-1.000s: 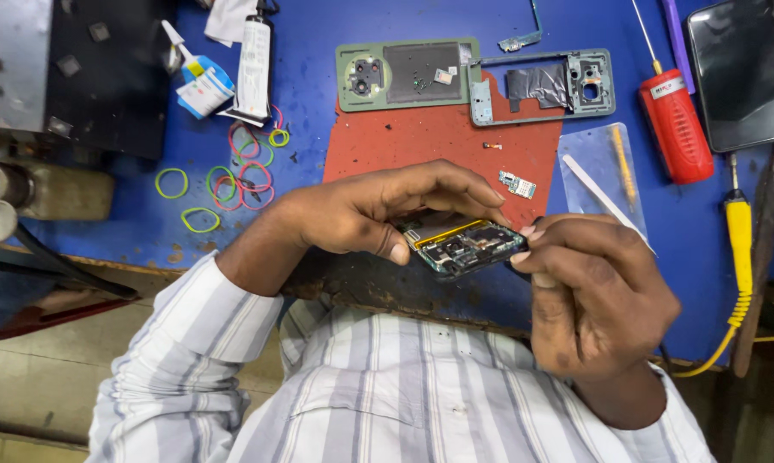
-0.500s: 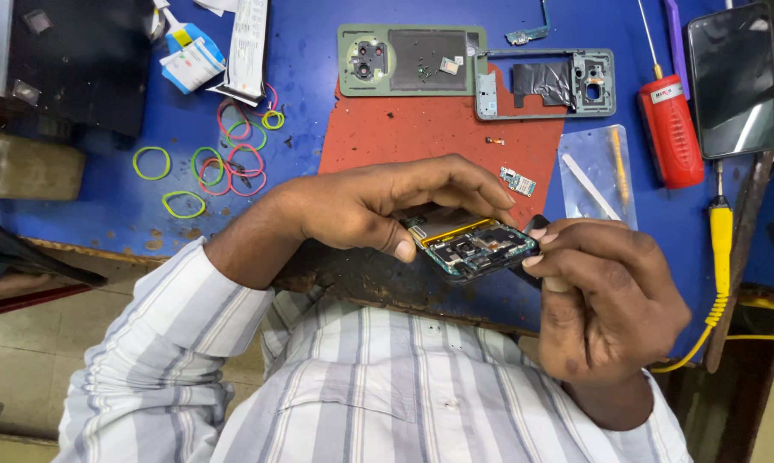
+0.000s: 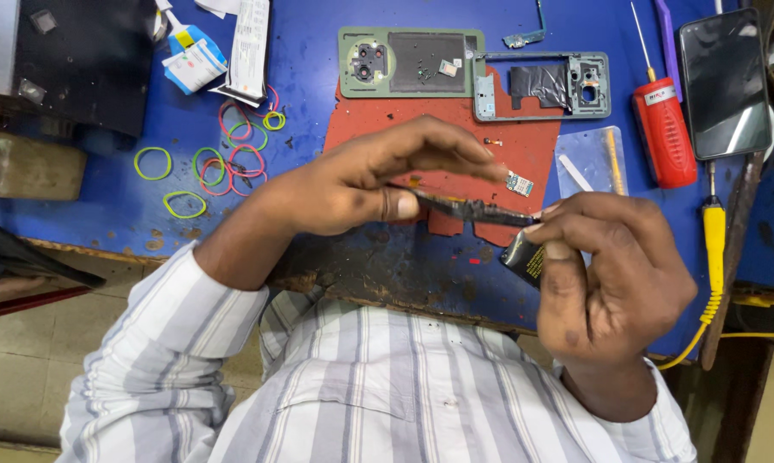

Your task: The person uses a plastic card to pry and separate the screen assembly from the smartphone body. The person repeatedly works the card along the edges and corners to release the device's internal components.

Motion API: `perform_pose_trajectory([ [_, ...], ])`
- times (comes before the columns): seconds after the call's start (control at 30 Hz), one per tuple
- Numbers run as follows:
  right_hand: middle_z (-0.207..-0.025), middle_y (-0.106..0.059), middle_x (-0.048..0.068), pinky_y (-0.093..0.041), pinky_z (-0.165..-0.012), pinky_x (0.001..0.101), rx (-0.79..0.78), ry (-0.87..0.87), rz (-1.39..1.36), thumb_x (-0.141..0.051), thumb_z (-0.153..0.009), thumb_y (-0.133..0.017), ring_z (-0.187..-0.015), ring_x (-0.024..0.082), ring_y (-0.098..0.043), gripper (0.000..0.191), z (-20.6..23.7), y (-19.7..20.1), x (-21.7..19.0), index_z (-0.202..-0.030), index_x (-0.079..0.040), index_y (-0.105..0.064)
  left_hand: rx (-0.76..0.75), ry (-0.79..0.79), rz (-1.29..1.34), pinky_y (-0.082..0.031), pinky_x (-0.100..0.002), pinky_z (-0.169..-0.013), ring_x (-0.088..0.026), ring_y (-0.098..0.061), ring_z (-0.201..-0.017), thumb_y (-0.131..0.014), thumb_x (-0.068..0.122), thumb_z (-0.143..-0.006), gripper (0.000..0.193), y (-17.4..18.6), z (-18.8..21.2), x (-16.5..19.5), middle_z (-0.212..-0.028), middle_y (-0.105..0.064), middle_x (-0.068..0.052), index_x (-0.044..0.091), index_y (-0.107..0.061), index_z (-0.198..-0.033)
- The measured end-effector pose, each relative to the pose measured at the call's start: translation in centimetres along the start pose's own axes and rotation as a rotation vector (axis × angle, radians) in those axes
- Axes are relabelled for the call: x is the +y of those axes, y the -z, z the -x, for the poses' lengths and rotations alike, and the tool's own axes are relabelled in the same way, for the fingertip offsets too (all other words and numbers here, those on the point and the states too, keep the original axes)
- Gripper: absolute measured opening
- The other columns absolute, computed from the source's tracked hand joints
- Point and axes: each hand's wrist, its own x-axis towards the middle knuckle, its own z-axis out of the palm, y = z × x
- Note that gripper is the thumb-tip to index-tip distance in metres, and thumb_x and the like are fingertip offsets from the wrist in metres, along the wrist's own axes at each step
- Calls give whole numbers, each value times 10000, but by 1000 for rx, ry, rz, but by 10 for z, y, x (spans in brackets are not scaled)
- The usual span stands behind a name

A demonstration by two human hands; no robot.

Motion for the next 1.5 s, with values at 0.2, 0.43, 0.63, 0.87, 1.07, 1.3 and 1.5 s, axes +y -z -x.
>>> perform_pose_trajectory([
  [0.2, -1000, -654, 152, -538, -760, 261, -2, -30, 58, 88, -1015, -648, -850, 183, -670, 66, -8, -4, -13, -990, 40, -686, 615, -267, -772, -559, -409, -1127, -334, -578, -1446, -591, 70, -1066, 318, -65, -1, 9, -1531, -534, -160, 71, -488, -1367],
  [0.43, -1000, -654, 140, -543, -802, 270, -23, 23, 74, 77, -1059, -657, -881, 186, -667, 65, -18, -8, -12, -1020, 44, -696, 614, -412, -1523, -457, -566, -1192, -393, -508, -1394, -710, 54, -1075, 235, -81, -13, -1, -1487, -500, -214, 39, -513, -1203],
  [0.63, -993, -646, 129, -502, -753, 243, -43, -6, -10, 58, -1069, -649, -859, 171, -646, 63, -24, -9, -9, -1022, 44, -688, 635, -394, -1567, -473, -592, -1134, -413, -489, -1380, -782, 141, -1060, 339, -74, -18, -3, -1436, -496, -207, 53, -486, -1202],
  [0.87, -999, -648, 138, -486, -708, 232, -84, -52, -46, 29, -1055, -637, -809, 149, -617, 64, -31, -8, -10, -1025, 44, -692, 715, -401, -1503, -511, -501, -1009, -391, -538, -1250, -837, 92, -961, 479, -69, -26, -11, -1311, -496, -170, 52, -443, -1231],
  [1.07, -1055, -639, 125, -508, -841, 224, -58, -135, -228, -49, -1168, -623, -908, 160, -625, 164, -26, 0, 1, -1045, 57, -647, 729, -421, -1377, -515, -451, -972, -372, -568, -1143, -866, 42, -950, 549, -66, -29, -11, -1294, -482, -169, 59, -410, -1255],
  [1.3, -1098, -669, 96, -566, -921, 205, 23, -331, -407, -27, -1157, -559, -949, 99, -680, 111, -18, 13, 33, -1136, 59, -625, 751, -407, -1311, -495, -459, -968, -350, -557, -1121, -886, 24, -934, 588, -63, -28, -8, -1213, -485, -142, 79, -388, -1243],
  [1.5, -951, -707, 156, -527, -730, 282, -166, -190, 184, 76, -1015, -713, -817, 182, -684, 59, -17, 13, 52, -1073, 64, -711, 718, -398, -1318, -465, -469, -1002, -331, -531, -1155, -853, -28, -904, 586, -58, -26, -5, -1209, -484, -131, 97, -396, -1249],
])
